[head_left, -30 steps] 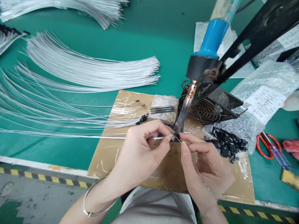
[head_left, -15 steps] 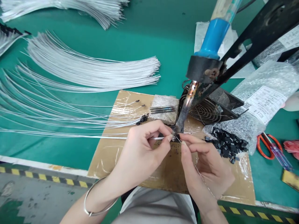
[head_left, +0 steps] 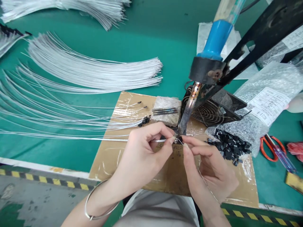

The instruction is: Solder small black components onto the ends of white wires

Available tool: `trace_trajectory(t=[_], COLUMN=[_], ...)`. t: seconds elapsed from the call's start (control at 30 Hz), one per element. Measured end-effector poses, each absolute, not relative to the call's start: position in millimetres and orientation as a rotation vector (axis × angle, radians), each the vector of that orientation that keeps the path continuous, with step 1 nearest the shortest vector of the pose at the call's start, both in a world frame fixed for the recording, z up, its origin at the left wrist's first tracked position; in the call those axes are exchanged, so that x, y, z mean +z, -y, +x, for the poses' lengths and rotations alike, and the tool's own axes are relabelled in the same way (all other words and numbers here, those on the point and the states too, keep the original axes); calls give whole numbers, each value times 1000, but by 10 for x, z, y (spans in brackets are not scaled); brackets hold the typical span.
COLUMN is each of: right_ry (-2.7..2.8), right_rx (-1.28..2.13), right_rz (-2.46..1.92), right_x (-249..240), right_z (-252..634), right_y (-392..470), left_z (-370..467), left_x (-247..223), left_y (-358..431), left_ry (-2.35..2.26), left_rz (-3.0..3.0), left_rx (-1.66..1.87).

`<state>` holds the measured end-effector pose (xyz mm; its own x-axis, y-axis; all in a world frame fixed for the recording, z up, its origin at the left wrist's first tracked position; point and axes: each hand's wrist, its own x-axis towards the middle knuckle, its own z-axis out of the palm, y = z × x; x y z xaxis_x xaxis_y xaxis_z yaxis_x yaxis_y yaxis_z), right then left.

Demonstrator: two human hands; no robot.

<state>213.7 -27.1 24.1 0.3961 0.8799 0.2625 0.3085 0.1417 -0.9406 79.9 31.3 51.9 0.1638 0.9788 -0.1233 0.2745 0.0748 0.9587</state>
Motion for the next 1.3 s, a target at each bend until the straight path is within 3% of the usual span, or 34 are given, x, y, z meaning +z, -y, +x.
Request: trace_trajectory(t=[0.77, 0.93, 1.13, 1.3], right_ry=[1154, 1117, 967, 818], right_rx=[614, 659, 482, 357], right_rz=[-1428, -1417, -1453, -1467], right_x=[218, 204, 144, 100], right_z=[2150, 2195, 2524, 2752], right_y=[279, 309, 362, 429], left_z=[790, 730, 399, 162], left_x=[471, 464, 332, 61], left_y=[-330, -210, 28, -79], left_ry=[-1317, -1316, -1298, -1519], left_rz=[1492, 1766, 2473, 2523], left_rx=[847, 827, 1086, 1306])
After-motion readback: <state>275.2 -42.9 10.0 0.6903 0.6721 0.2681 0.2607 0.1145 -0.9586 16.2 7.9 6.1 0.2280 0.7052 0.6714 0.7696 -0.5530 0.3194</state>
